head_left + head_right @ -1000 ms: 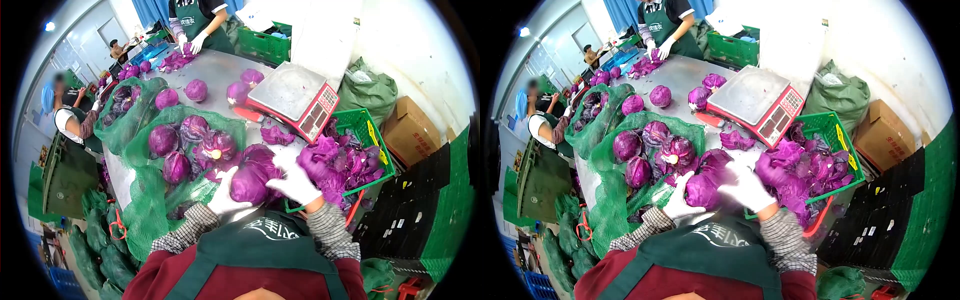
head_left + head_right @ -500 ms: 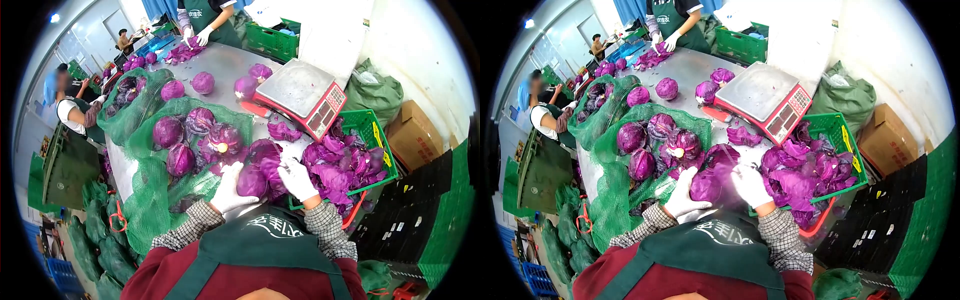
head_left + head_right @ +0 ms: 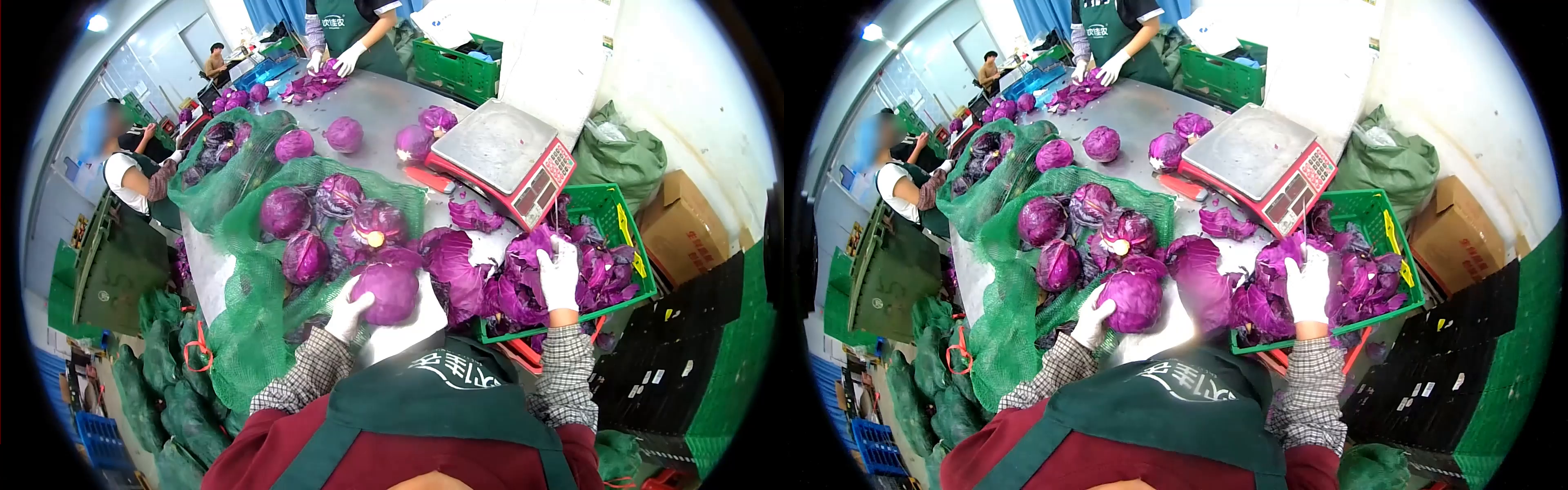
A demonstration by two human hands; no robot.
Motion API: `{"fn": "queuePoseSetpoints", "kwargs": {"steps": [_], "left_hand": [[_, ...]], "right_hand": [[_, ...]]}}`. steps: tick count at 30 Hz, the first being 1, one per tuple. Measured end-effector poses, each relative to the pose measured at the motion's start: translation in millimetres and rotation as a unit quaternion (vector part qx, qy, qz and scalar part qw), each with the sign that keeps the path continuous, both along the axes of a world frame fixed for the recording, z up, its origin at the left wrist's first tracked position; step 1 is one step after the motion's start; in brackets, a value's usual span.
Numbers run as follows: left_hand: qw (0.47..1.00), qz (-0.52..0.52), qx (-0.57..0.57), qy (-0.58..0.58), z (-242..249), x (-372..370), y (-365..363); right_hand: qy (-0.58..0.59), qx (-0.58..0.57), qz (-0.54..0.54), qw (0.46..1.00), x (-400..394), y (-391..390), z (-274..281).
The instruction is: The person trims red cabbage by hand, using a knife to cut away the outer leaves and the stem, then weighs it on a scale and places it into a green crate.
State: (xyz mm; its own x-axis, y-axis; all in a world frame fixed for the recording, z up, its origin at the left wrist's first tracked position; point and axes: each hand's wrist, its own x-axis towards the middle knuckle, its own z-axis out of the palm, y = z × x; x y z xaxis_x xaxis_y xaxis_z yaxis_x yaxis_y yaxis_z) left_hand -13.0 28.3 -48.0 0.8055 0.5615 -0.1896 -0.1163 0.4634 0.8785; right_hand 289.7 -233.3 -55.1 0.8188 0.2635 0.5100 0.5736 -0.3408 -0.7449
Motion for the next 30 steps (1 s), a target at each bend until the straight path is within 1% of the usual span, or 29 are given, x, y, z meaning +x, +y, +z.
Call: {"fn": "queuePoseSetpoints", "kwargs": {"steps": [1, 2, 3, 4, 5, 6, 7, 8, 9, 10, 11, 12, 14, 16, 17, 18, 19, 20, 21, 22, 23, 24, 25, 26, 27, 28, 29, 30], "left_hand": [[0.998, -0.013, -0.063, -0.017, -2, 2, 5], [0.988, -0.017, -0.147, -0.044, -2, 4, 5], [0.970, -0.022, -0.231, -0.070, 10, 10, -2], [0.934, -0.059, -0.337, -0.104, 16, 14, -7], [0.969, -0.133, -0.198, -0.062, 31, 21, -16], [0.978, -0.202, -0.055, -0.021, 54, 31, -25], [0.960, -0.266, 0.090, 0.021, 76, 42, -32], [0.944, -0.304, -0.126, -0.021, 54, 42, -25], [0.869, -0.294, -0.396, -0.039, 31, 42, -17], [0.768, -0.266, -0.582, -0.011, 9, 42, -9], [0.768, -0.267, -0.581, 0.002, -1, 39, -11], [0.769, -0.269, -0.580, 0.015, -11, 37, -13], [0.847, -0.266, -0.456, 0.063, -24, 34, -21], [0.800, -0.322, -0.505, 0.032, -34, 35, -16], [0.799, -0.387, -0.457, 0.061, -36, 36, -7], [0.755, -0.432, -0.493, -0.006, -37, 34, 1], [0.852, -0.375, -0.364, 0.021, -39, 29, 3], [0.920, -0.317, -0.215, 0.080, -40, 24, 5], [0.960, -0.103, 0.136, 0.220, 4, 22, -9], [0.972, -0.062, 0.190, 0.121, 42, 28, -22], [0.928, -0.088, 0.333, 0.142, 47, 29, -20], [0.863, -0.094, 0.470, 0.160, 51, 30, -19], [0.757, -0.126, 0.622, 0.157, 52, 31, -22], [0.711, -0.113, 0.656, 0.226, 45, 35, -29], [0.709, -0.103, 0.660, 0.225, 37, 40, -25], [0.725, -0.099, 0.641, 0.231, 34, 41, -23], [0.740, -0.097, 0.621, 0.239, 31, 40, -22], [0.740, -0.108, 0.616, 0.246, 33, 40, -24]], "right_hand": [[-0.072, -0.021, -0.014, 0.997, -3, -2, 15], [-0.059, -0.011, 0.012, 0.998, -12, 1, 26], [-0.047, -0.003, 0.037, 0.998, -26, 8, 34], [0.177, 0.042, 0.129, 0.975, -43, 14, 34], [0.190, -0.059, 0.205, 0.958, -67, 21, 77], [0.161, -0.059, 0.272, 0.947, -81, 29, 74], [0.127, -0.007, 0.320, 0.939, -95, 41, 67], [0.348, -0.006, 0.382, 0.856, -108, 44, 70], [0.325, 0.023, 0.396, 0.859, -114, 52, 55], [0.301, 0.052, 0.410, 0.859, -121, 59, 41], [0.481, 0.055, 0.383, 0.787, -128, 56, 53], [0.500, 0.097, 0.371, 0.777, -129, 59, 42], [0.504, 0.090, 0.350, 0.784, -126, 62, 25], [0.522, 0.101, 0.324, 0.782, -123, 65, 16], [0.529, 0.118, 0.315, 0.779, -121, 67, 15], [0.532, 0.120, 0.311, 0.779, -120, 69, 8], [0.534, 0.122, 0.308, 0.778, -120, 72, 3], [0.532, 0.104, 0.305, 0.783, -122, 73, -1], [0.529, 0.087, 0.302, 0.788, -124, 75, -2], [0.527, 0.070, 0.299, 0.793, -126, 79, -3], [0.523, 0.075, 0.302, 0.793, -128, 83, -1], [0.520, 0.077, 0.307, 0.793, -132, 88, 5], [0.515, 0.078, 0.312, 0.794, -133, 91, 11], [0.503, 0.046, 0.327, 0.798, -133, 92, 15], [0.486, -0.057, 0.336, 0.805, -130, 88, 35], [0.403, -0.076, 0.349, 0.843, -128, 88, 22], [0.330, -0.091, 0.356, 0.870, -130, 86, 10], [0.254, -0.106, 0.355, 0.894, -133, 84, 2]]}}
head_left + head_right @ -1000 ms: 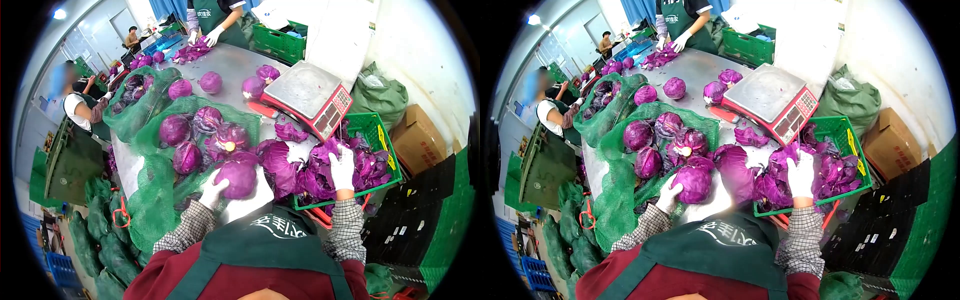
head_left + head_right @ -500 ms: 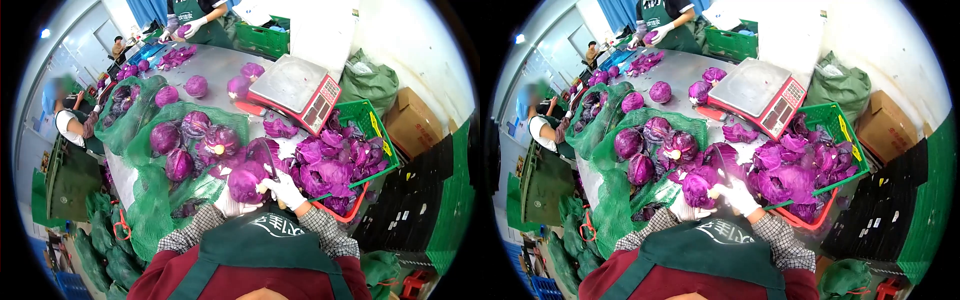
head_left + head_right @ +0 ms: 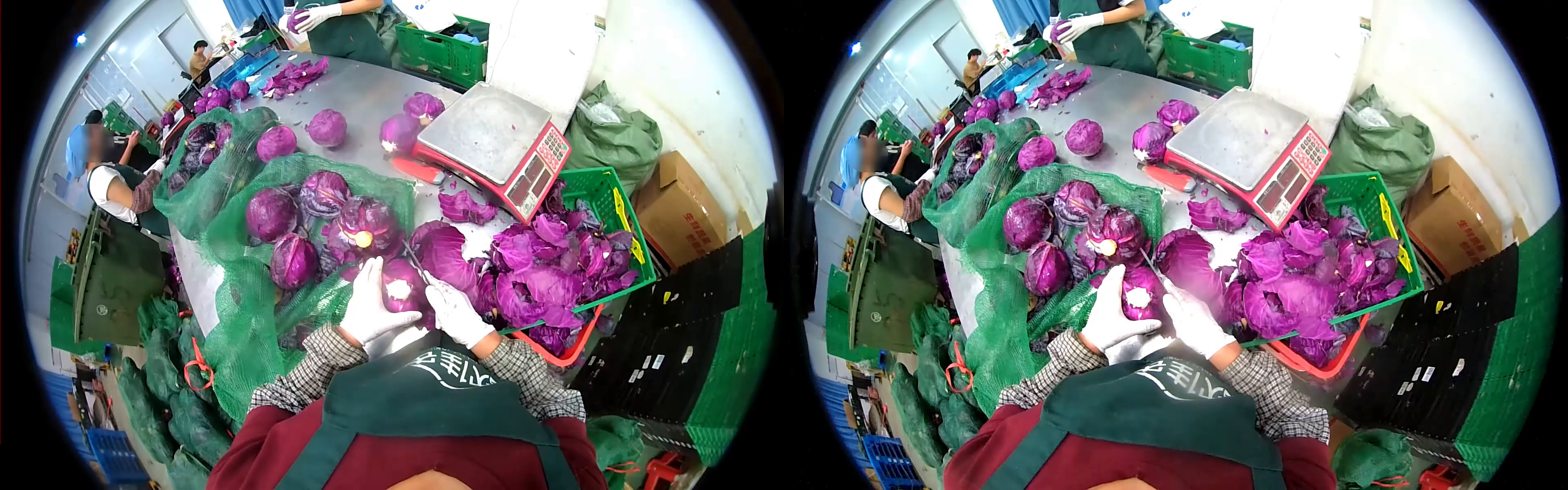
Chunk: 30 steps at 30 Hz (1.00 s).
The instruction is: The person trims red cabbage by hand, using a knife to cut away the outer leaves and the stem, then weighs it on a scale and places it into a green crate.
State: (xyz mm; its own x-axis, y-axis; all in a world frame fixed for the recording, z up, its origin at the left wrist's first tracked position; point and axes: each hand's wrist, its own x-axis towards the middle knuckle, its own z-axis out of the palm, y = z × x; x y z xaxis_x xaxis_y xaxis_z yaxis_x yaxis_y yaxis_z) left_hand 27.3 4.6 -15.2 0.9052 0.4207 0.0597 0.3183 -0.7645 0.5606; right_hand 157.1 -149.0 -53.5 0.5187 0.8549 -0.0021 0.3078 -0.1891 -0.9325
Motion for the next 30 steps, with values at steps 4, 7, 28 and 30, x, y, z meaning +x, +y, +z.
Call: {"fn": "queuePoseSetpoints", "kwargs": {"steps": [4, 7, 28, 30], "left_hand": [[0.999, 0.007, 0.032, 0.010, 9, 6, -9], [0.998, 0.018, 0.057, 0.012, 8, 10, -13], [0.994, 0.024, 0.092, 0.063, 24, 27, -27], [0.987, -0.049, 0.147, 0.031, 27, 18, -46]], "right_hand": [[-0.132, -0.003, 0.041, 0.990, -3, -2, -8], [-0.151, -0.017, 0.060, 0.987, -5, -4, 7], [-0.351, -0.096, 0.101, 0.926, 33, 24, -5], [-0.286, -0.112, 0.063, 0.949, 52, 19, -25]]}}
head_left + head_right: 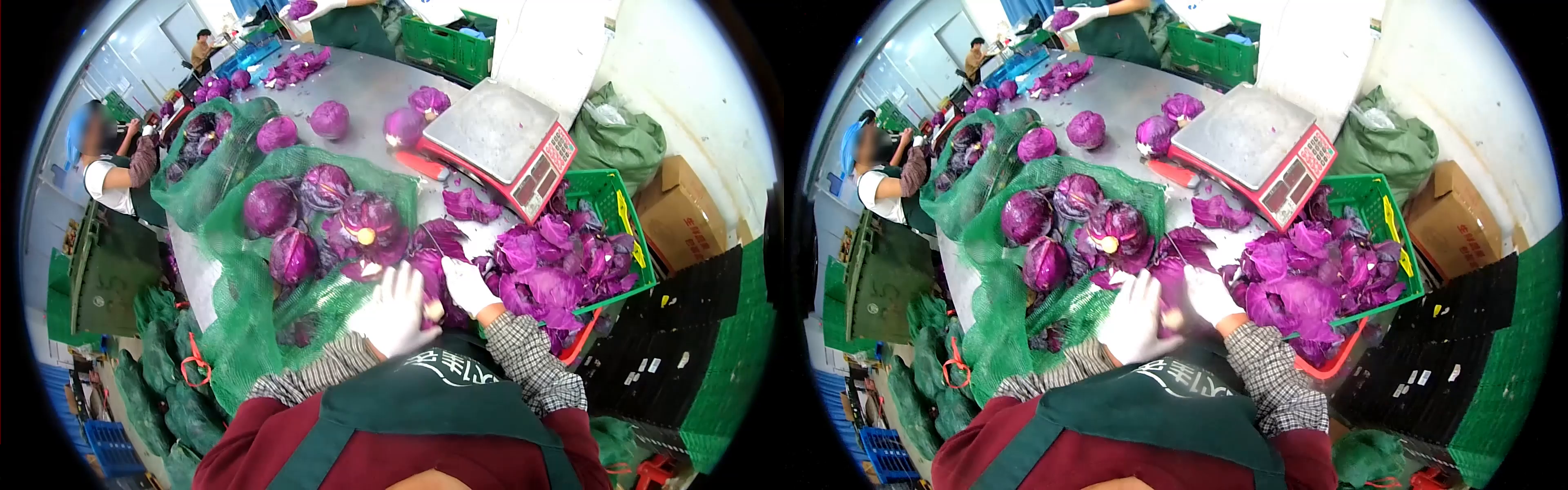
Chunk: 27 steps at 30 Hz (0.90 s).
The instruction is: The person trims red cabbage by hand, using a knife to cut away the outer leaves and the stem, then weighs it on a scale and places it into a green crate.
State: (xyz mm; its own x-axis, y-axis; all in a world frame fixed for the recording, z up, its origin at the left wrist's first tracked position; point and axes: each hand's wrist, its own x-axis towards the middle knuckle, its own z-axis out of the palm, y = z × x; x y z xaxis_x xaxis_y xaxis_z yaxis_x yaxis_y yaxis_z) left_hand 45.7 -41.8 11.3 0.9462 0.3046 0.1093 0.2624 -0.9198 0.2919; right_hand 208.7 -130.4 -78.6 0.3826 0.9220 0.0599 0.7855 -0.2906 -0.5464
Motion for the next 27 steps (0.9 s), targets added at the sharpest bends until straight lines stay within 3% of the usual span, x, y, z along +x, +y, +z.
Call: {"fn": "queuePoseSetpoints", "kwargs": {"steps": [1, 2, 4, 7, 8, 10, 11, 13, 14, 15, 17, 19, 21, 22, 23, 25, 27], "left_hand": [[0.998, -0.023, 0.046, -0.018, -8, -7, -6], [1.000, -0.006, 0.014, -0.017, -5, -8, -1], [0.995, -0.015, -0.081, -0.054, -12, -25, 22], [0.965, -0.050, -0.226, -0.120, -24, -50, 59], [0.926, -0.013, -0.360, -0.115, -28, -60, 65], [0.791, 0.105, -0.595, -0.096, -19, -71, 65], [0.751, 0.152, -0.626, -0.145, -48, -76, 75], [0.703, 0.208, -0.645, -0.216, -55, -64, 70], [0.698, 0.217, -0.636, -0.247, -57, -60, 66], [0.736, 0.202, -0.603, -0.231, -49, -58, 60], [0.805, 0.167, -0.536, -0.193, -26, -54, 44], [0.890, 0.044, -0.421, -0.172, -25, -44, 37], [0.978, 0.018, -0.167, -0.125, -38, -36, 30], [0.989, -0.003, -0.127, -0.081, -29, -28, 26], [0.992, -0.012, -0.115, -0.051, -22, -19, 21], [0.992, 0.002, -0.122, -0.019, -15, -12, 18], [0.992, -0.009, -0.116, -0.041, -23, -15, 23]], "right_hand": [[-0.019, 0.031, 0.000, 0.999, 5, -3, -15], [-0.098, 0.108, 0.009, 0.989, 3, -8, -28], [0.114, 0.130, -0.085, 0.981, -7, -16, -32], [-0.165, 0.308, -0.075, 0.934, -7, -22, -30], [-0.050, 0.240, -0.079, 0.966, -5, -31, -21], [-0.014, 0.220, -0.119, 0.968, 0, -46, 7], [-0.068, 0.215, -0.129, 0.966, 11, -55, 21], [-0.276, 0.218, -0.165, 0.922, 48, -80, 28], [-0.267, 0.216, -0.201, 0.917, 74, -100, 27], [-0.259, 0.214, -0.239, 0.911, 92, -113, 30], [-0.023, 0.146, -0.443, 0.884, 88, -123, 75], [-0.057, 0.249, -0.379, 0.889, 76, -116, 78], [-0.029, 0.176, -0.215, 0.960, 43, -103, 82], [-0.153, 0.217, -0.111, 0.958, 28, -88, 73], [0.025, 0.201, -0.080, 0.976, 7, -75, 78], [0.057, 0.202, -0.055, 0.976, -17, -58, 40], [0.164, 0.126, -0.067, 0.976, -32, -54, 47]]}}
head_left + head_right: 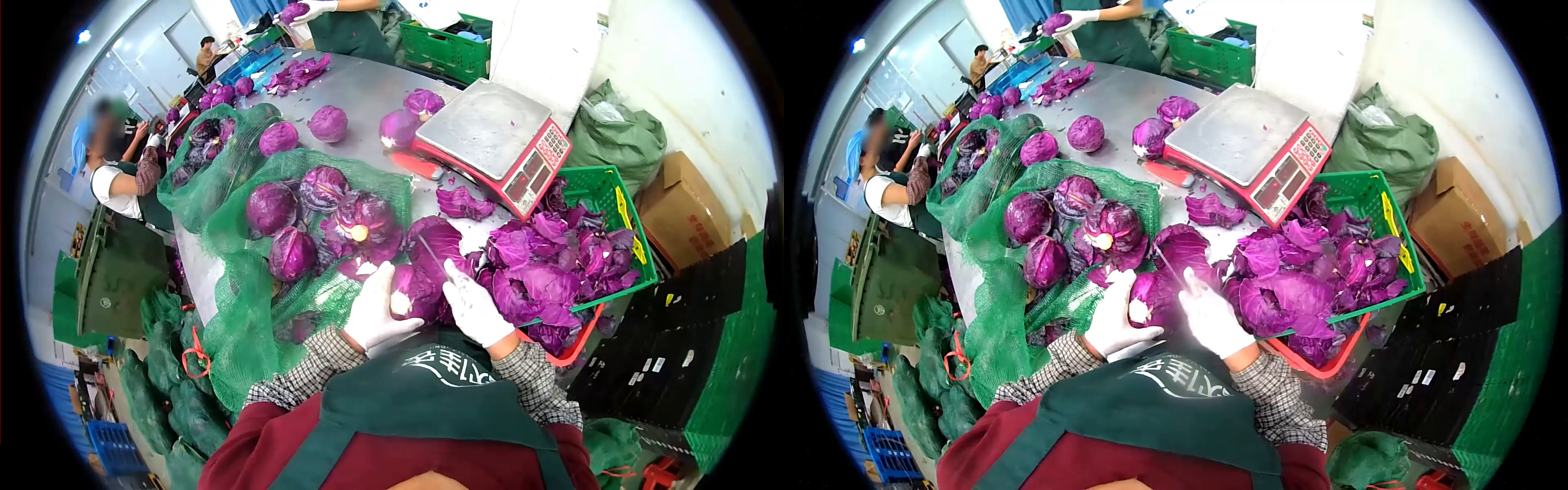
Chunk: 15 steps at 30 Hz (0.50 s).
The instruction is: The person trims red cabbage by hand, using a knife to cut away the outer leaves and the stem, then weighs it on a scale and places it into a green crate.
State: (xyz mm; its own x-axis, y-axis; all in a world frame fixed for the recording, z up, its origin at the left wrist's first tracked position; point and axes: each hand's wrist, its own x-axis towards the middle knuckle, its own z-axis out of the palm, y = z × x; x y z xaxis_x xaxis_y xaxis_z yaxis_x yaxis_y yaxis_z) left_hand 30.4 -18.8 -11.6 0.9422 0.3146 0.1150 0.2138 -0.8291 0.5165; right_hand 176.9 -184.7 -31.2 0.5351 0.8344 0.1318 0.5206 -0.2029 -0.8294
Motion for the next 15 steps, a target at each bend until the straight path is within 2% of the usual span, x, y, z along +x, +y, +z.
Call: {"fn": "queuePoseSetpoints", "kwargs": {"steps": [2, 4, 6, 7, 9, 12, 13, 15], "left_hand": [[1.000, -0.001, 0.012, -0.012, -5, -4, 4], [0.999, 0.004, 0.026, -0.021, -6, -3, 1], [1.000, 0.014, 0.015, -0.008, -1, 0, -5], [1.000, 0.023, 0.002, 0.008, 6, 3, -9], [0.999, 0.031, -0.019, 0.032, 16, 8, -13], [0.998, 0.022, 0.060, -0.027, -4, 1, -10], [0.998, 0.023, 0.048, -0.016, -1, 1, -10], [0.999, 0.022, 0.024, 0.005, 5, 2, -10]], "right_hand": [[-0.089, 0.006, 0.040, 0.995, -7, 2, -21], [-0.064, -0.090, 0.050, 0.993, -15, 4, -3], [-0.070, -0.123, 0.045, 0.989, -23, 9, 3], [-0.040, -0.113, 0.026, 0.992, -29, 10, 11], [-0.086, -0.084, 0.035, 0.992, -30, 6, 21], [-0.150, -0.013, 0.021, 0.988, -18, -5, 14], [-0.169, 0.015, 0.011, 0.985, -11, -11, 12], [-0.107, 0.009, 0.017, 0.994, -8, -26, 15]]}}
